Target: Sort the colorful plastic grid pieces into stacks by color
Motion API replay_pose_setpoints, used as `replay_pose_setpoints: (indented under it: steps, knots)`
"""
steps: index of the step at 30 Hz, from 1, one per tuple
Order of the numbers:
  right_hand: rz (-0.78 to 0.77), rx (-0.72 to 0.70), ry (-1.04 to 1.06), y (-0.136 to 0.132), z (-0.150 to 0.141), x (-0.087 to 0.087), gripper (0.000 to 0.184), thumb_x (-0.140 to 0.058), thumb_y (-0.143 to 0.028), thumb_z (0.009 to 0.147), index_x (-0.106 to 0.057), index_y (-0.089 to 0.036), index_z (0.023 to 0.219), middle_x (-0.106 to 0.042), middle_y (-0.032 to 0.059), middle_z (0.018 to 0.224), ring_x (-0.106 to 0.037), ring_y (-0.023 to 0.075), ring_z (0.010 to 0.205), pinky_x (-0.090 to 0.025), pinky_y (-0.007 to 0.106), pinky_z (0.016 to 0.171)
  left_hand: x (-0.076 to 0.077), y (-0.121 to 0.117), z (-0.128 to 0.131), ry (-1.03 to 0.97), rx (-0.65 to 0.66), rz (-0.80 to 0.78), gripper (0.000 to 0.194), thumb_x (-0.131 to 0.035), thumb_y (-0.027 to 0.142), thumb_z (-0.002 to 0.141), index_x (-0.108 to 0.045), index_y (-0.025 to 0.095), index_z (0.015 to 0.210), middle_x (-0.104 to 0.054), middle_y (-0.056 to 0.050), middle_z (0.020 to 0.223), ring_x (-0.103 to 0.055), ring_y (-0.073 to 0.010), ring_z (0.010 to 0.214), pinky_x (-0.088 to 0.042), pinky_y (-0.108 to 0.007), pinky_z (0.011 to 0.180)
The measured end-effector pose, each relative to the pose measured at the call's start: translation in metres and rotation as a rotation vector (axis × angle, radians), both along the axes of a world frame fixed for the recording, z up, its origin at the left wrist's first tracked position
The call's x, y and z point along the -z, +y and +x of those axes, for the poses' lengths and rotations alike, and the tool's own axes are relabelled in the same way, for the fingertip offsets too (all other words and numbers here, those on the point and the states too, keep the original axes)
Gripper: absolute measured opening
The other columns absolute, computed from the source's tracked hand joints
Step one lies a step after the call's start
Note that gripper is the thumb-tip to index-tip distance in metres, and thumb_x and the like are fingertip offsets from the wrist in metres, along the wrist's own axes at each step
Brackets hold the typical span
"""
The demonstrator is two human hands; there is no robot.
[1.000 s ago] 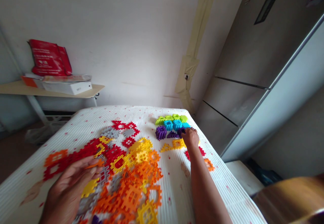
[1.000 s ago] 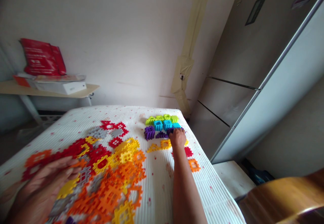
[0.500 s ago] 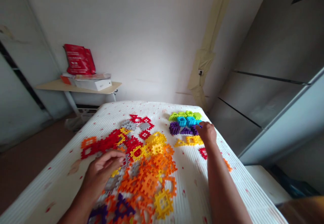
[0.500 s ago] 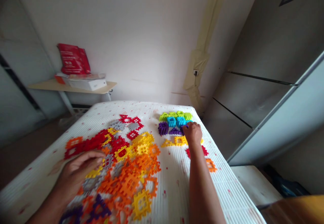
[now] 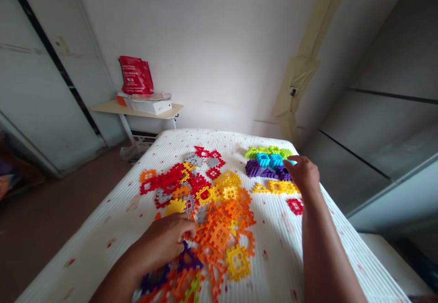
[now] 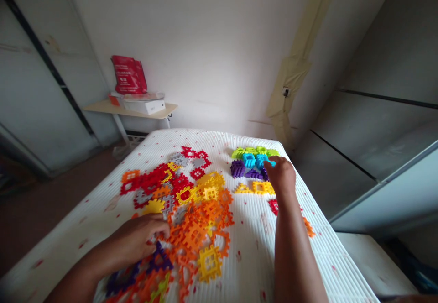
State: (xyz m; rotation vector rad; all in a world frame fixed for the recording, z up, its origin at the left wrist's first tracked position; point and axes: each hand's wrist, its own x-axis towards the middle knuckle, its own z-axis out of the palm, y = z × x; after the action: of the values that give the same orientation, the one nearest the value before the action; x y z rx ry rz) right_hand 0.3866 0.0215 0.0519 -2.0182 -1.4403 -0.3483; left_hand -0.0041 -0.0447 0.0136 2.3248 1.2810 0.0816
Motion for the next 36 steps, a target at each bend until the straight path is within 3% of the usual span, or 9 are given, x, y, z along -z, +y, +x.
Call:
replay_pose_setpoints:
  steps: [5, 14, 22, 36]
  knots:
    - [-0.022, -0.01, 0.028, 0.0, -0.007, -0.003, 0.032, -0.051, -0.04, 0.076, -0.071, -0.019, 0.091, -0.07, 0.0082, 0.09, -0.063, 0.0226, 0.08, -0.045, 0.03, 0.072, 0.006, 0.003, 0.003, 0.056, -0.015, 0.005, 0.022, -0.048, 0.009, 0.054, -0.059, 0.023, 0.067, -0.061, 0.001, 0.082, -0.056, -0.0158, 0.079, -0.033, -0.024, 0.063]
    - [-0.058, -0.044, 0.077, -0.005, -0.012, -0.013, 0.031, -0.054, -0.039, 0.075, -0.072, -0.02, 0.092, -0.071, 0.0064, 0.082, -0.065, 0.0218, 0.075, -0.045, 0.029, 0.068, 0.004, -0.003, 0.008, 0.057, -0.026, 0.008, 0.032, -0.047, 0.01, 0.054, -0.068, 0.027, 0.072, -0.065, 0.001, 0.077, -0.058, -0.0163, 0.074, -0.034, -0.025, 0.062]
    - [-0.055, -0.068, 0.117, -0.006, -0.013, -0.015, 0.028, -0.054, -0.037, 0.077, -0.071, -0.02, 0.093, -0.072, 0.0053, 0.092, -0.065, 0.0208, 0.08, -0.045, 0.029, 0.075, 0.015, 0.001, 0.011, 0.082, -0.037, -0.065, 0.027, -0.05, 0.018, 0.056, -0.071, 0.028, 0.071, -0.064, 0.003, 0.062, -0.055, -0.0154, 0.061, -0.03, -0.025, 0.055]
    - [-0.069, -0.088, 0.17, -0.007, -0.016, -0.017, 0.024, -0.056, -0.034, 0.078, -0.07, -0.023, 0.092, -0.072, 0.0032, 0.094, -0.065, 0.0195, 0.081, -0.044, 0.027, 0.075, 0.027, -0.001, 0.016, 0.179, -0.029, 0.043, 0.024, -0.047, 0.014, 0.057, -0.066, 0.025, 0.066, -0.064, 0.001, 0.065, -0.054, -0.0163, 0.063, -0.025, -0.027, 0.055]
